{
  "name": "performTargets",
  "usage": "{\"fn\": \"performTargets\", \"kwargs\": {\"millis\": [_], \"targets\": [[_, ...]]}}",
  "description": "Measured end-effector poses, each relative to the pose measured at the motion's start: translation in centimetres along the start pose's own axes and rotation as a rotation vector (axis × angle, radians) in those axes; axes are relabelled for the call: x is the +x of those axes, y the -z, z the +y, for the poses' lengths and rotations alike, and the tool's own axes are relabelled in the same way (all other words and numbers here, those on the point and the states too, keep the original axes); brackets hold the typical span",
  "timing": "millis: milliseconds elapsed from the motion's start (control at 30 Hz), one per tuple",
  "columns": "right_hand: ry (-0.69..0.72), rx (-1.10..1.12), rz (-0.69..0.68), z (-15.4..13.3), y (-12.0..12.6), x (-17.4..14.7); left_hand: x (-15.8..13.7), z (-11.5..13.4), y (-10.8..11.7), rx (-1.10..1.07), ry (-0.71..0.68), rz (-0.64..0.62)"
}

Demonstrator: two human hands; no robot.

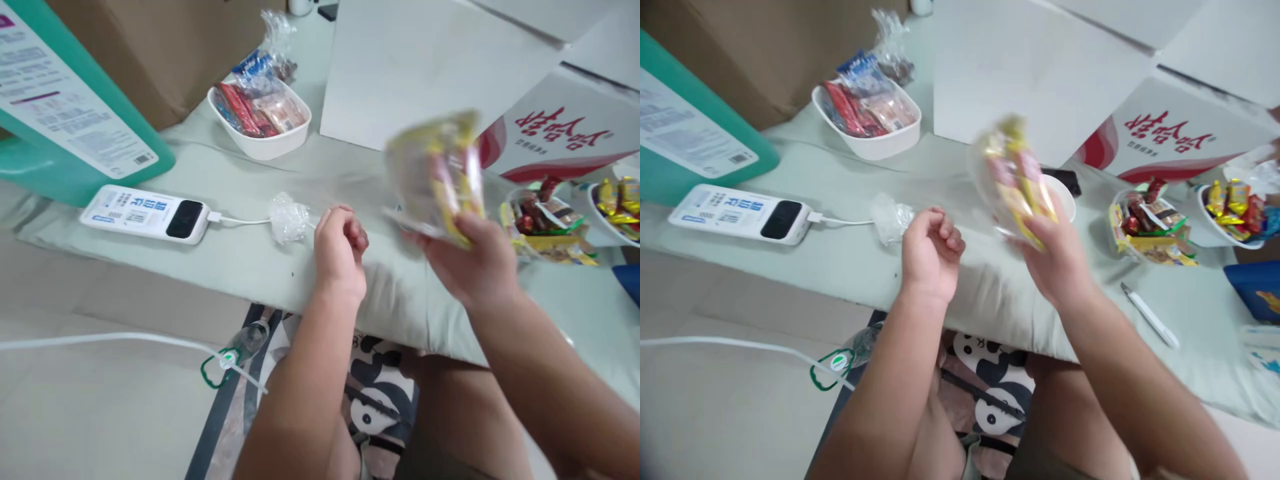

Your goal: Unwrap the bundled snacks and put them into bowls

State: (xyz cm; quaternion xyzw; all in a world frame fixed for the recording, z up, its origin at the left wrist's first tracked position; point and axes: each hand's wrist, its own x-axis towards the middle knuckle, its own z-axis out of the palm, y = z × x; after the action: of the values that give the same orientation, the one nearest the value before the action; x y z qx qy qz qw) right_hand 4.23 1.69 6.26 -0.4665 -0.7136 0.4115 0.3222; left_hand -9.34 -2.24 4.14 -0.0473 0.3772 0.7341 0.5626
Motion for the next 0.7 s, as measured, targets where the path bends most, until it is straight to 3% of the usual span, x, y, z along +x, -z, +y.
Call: {"fn": "performTargets", "kwargs": {"millis": [67, 167, 267, 367, 433, 500, 600, 700], "targets": [[-0.228, 0.39, 0.05, 3.0, 2.2, -5.5, -0.1, -0.4, -0.2, 0.043, -0.017, -0.03], [-0.418, 0.657, 0.181, 6.9, 4.4, -11.6, -0.4, -2.2, -0.8, 0.196, -0.041, -0.138], [-0.535, 0.825, 0.167, 9.0, 6.1, -14.5, -1.2, -4.9, -1.7, 0.437, -0.032, -0.311], [-0.588, 0.888, 0.113, 9.4, 7.7, -14.7, -2.4, -8.0, -2.4, 0.628, 0.076, -0.552], [-0.614, 0.86, 0.078, 9.3, 8.8, -14.1, -3.1, -10.0, -2.7, 0.691, 0.17, -0.723], [-0.602, 0.779, 0.081, 9.4, 9.9, -13.2, -3.4, -11.8, -3.0, 0.717, 0.184, -0.792], [-0.43, 0.512, 0.212, 10.5, 12.3, -12.2, -3.4, -13.7, -3.4, 0.722, 0.093, -0.726], [-0.203, -0.021, 0.406, 12.8, 15.8, -12.5, -2.9, -15.0, -3.6, 0.82, -0.035, -0.675]]}}
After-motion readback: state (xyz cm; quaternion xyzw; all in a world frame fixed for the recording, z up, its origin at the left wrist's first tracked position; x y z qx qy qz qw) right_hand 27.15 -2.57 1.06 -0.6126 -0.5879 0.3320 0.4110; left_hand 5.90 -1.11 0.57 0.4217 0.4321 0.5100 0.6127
